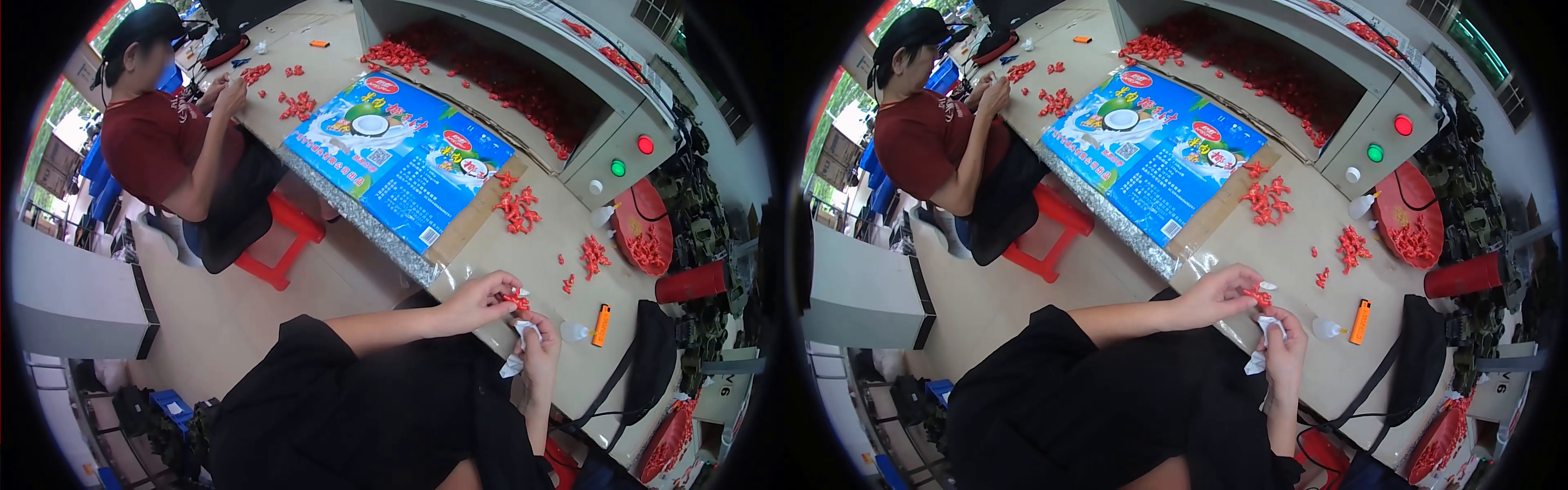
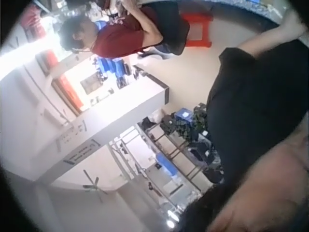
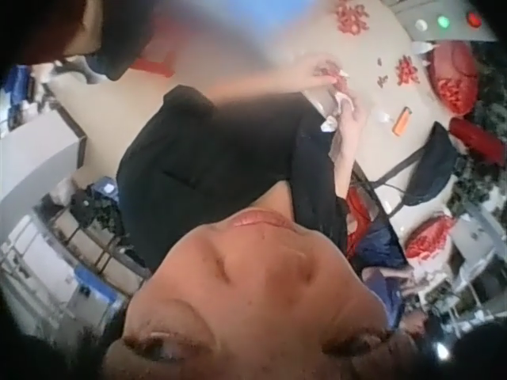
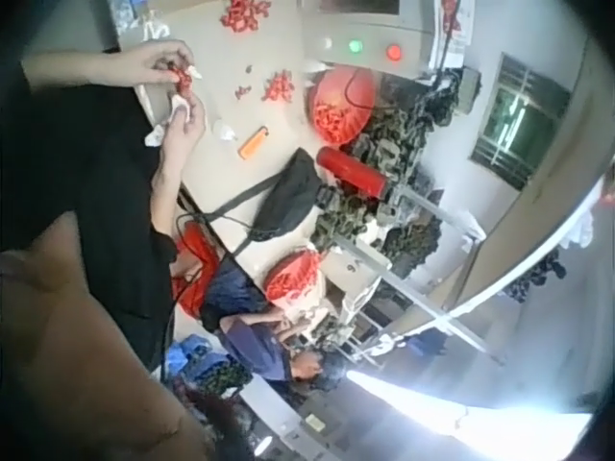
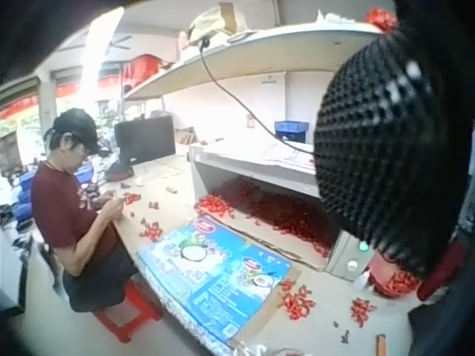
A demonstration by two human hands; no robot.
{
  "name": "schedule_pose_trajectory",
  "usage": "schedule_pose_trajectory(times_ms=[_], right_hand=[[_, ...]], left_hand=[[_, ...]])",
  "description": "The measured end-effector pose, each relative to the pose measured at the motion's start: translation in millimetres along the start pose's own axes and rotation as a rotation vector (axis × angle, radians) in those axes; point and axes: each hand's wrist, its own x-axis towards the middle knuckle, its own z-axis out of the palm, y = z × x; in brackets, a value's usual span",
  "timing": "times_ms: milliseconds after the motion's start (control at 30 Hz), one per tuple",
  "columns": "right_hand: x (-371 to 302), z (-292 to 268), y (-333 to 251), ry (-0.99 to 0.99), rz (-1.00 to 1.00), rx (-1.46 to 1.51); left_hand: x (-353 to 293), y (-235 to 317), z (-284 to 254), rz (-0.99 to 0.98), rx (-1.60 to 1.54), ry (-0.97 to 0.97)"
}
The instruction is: The person assembles plastic figurines by applying glue from a squeeze bottle, joining small pieces together by hand, and wiping the figurines with a cloth.
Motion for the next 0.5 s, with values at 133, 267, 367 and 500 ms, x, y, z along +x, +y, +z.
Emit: schedule_pose_trajectory(times_ms=[133, 267, 367, 500], right_hand=[[-3, -1, 2, 0.089, -0.044, 0.007], [0, 3, -2, 0.127, -0.056, -0.04], [5, 4, -3, 0.079, -0.134, -0.119], [11, 7, -2, 0.094, -0.126, -0.005]], left_hand=[[1, 5, 2, -0.129, -0.012, -0.099], [8, 10, 5, -0.187, -0.103, -0.056], [4, 8, 1, -0.128, -0.083, -0.017], [11, 17, -3, -0.173, 0.055, -0.028]])
